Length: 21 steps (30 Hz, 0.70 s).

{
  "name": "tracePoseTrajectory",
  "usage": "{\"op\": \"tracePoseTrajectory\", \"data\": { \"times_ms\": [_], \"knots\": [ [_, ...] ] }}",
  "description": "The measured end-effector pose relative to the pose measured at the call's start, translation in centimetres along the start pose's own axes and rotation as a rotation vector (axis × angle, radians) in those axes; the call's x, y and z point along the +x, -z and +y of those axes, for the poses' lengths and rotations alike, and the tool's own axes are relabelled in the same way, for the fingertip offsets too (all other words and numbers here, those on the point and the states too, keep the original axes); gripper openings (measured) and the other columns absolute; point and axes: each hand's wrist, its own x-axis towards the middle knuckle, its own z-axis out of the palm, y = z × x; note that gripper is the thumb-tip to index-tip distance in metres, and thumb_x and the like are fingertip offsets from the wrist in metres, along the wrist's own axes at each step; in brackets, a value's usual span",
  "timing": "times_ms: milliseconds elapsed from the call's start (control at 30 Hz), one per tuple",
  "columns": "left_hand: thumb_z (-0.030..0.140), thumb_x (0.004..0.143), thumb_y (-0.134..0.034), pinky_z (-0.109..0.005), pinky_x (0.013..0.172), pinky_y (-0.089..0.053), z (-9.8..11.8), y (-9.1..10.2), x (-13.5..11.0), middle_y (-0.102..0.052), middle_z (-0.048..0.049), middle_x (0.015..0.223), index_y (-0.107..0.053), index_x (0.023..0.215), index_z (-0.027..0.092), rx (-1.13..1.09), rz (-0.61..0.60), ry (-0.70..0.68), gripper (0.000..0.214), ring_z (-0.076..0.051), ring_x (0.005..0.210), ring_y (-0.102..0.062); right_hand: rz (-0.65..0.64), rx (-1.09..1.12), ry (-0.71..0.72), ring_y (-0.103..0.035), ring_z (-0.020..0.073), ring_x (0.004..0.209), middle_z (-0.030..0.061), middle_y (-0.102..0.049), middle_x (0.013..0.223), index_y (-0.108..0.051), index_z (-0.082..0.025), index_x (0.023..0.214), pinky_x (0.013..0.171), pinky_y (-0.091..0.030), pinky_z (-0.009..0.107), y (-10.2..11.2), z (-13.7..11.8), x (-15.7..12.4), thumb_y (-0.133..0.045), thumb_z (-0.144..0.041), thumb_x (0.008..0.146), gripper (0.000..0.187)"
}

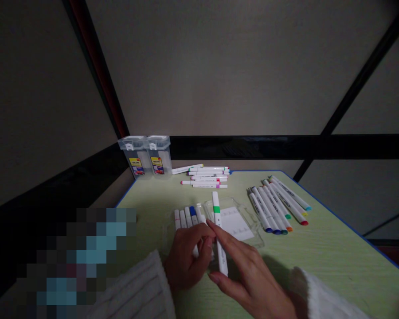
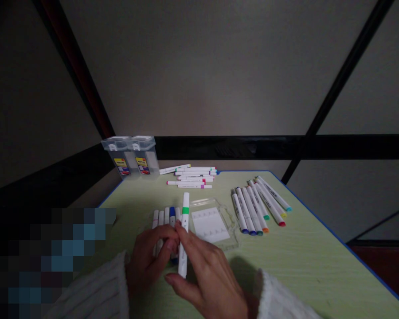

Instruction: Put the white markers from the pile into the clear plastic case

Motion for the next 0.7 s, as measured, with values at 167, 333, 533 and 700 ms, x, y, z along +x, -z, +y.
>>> {"op": "tracePoseTrajectory", "data": {
  "times_ms": [167, 333, 533, 700],
  "knots": [
    [0.016, 0.079, -0.043, -0.018, 0.057, -0.042, -0.8, -0.1, 0.6, -0.055, 0.0008, 0.069, -0.05, 0.078, 0.017, -0.166, 0.142, 0.298, 0.007, -0.009, 0.064, -0.054, -0.048, -0.053, 0.047, -0.051, 0.0213, 0.107, 0.01, -0.049, 0.123, -0.02, -0.016, 0.136, 0.083, -0.046, 0.033, 0.2, -0.5, 0.3, -0.052, -0.029, 0.077, 0.068],
    [0.017, 0.076, -0.048, -0.023, 0.075, -0.041, -2.0, -0.4, 1.3, -0.052, -0.0032, 0.095, -0.047, 0.095, 0.019, -0.322, 0.187, 0.471, 0.019, -0.013, 0.088, -0.051, -0.109, -0.103, 0.066, -0.057, 0.0199, 0.096, 0.0105, -0.058, 0.111, -0.035, -0.01, 0.129, 0.077, -0.049, 0.029, 0.7, -1.5, 0.6, -0.054, -0.03, 0.075, 0.061],
    [0.022, 0.074, -0.052, -0.025, 0.071, -0.041, -2.1, -0.7, 1.5, -0.057, -0.0021, 0.081, -0.042, 0.105, 0.019, -0.636, 0.082, 0.575, 0.033, -0.013, 0.078, -0.053, -0.188, -0.144, 0.077, -0.055, 0.0218, 0.099, 0.0115, -0.057, 0.113, -0.04, -0.01, 0.126, 0.082, -0.047, 0.033, 0.5, -1.3, 0.4, -0.055, -0.033, 0.075, 0.058],
    [0.023, 0.068, -0.059, -0.021, 0.063, -0.042, -1.7, -0.5, 2.0, -0.058, -0.0005, 0.076, -0.047, 0.096, 0.018, -0.718, 0.099, 0.672, 0.031, -0.011, 0.07, -0.054, -0.221, -0.157, 0.05, -0.052, 0.0233, 0.103, 0.012, -0.055, 0.116, -0.036, -0.011, 0.128, 0.085, -0.044, 0.036, 0.1, -0.9, 0.4, -0.057, -0.027, 0.073, 0.06]
  ]
}}
